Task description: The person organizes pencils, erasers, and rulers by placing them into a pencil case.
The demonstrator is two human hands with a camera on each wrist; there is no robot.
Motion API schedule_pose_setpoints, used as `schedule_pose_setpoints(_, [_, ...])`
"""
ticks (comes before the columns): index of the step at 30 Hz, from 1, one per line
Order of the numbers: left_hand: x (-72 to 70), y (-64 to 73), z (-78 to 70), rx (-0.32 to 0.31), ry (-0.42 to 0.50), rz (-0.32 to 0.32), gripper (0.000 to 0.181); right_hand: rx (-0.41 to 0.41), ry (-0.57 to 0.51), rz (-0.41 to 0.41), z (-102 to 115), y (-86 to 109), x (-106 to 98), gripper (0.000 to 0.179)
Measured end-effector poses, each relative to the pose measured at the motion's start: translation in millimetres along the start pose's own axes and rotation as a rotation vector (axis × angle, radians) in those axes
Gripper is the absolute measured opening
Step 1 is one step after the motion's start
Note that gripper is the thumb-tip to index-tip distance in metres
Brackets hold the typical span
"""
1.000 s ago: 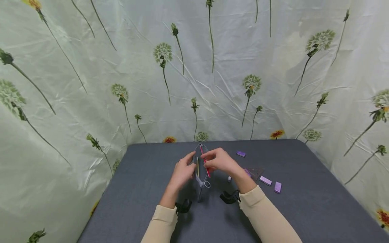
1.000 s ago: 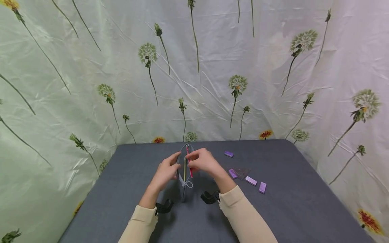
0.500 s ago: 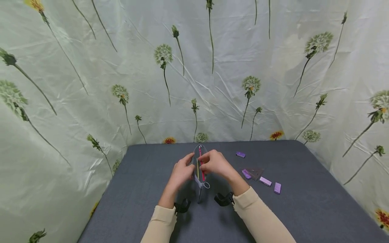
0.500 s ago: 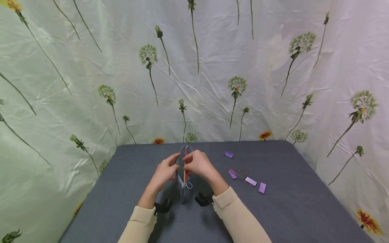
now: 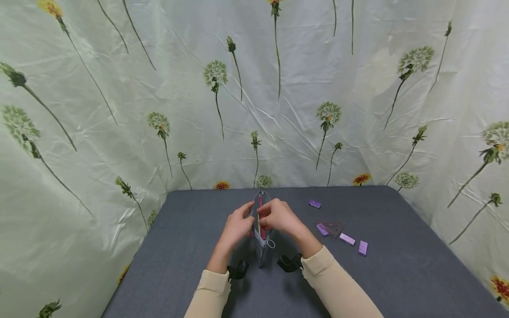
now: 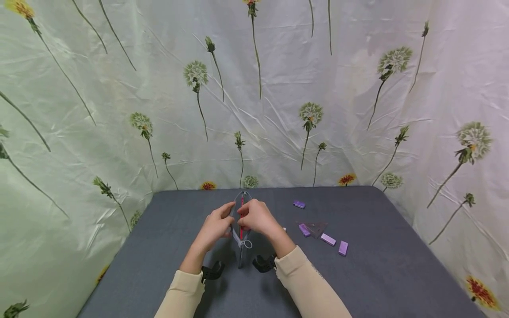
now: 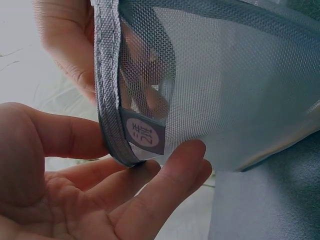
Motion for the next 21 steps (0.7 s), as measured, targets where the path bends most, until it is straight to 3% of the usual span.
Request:
schedule_pose_setpoints(13, [-6.2, 3.3, -4.4, -0.020, 0.049, 0.028, 0.057, -0.028, 0.105, 0.021, 1, 2.7, -3, 0.036])
schedule_pose_setpoints(21, [-7.4, 3.9, -2.8, -0.015, 0.044, 0.006, 0.057, -0.029, 0.088, -0.032, 2, 8.4, -11, 0.031])
Point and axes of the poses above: each hand's wrist, its own y-axis away from the middle knuckle, its own x-axis out of the palm, z = x × y, the point moved 1 cm from there along -y, towards the middle knuckle, and after that the axes turned 7 degrees about -x, right-handed, at the moved point
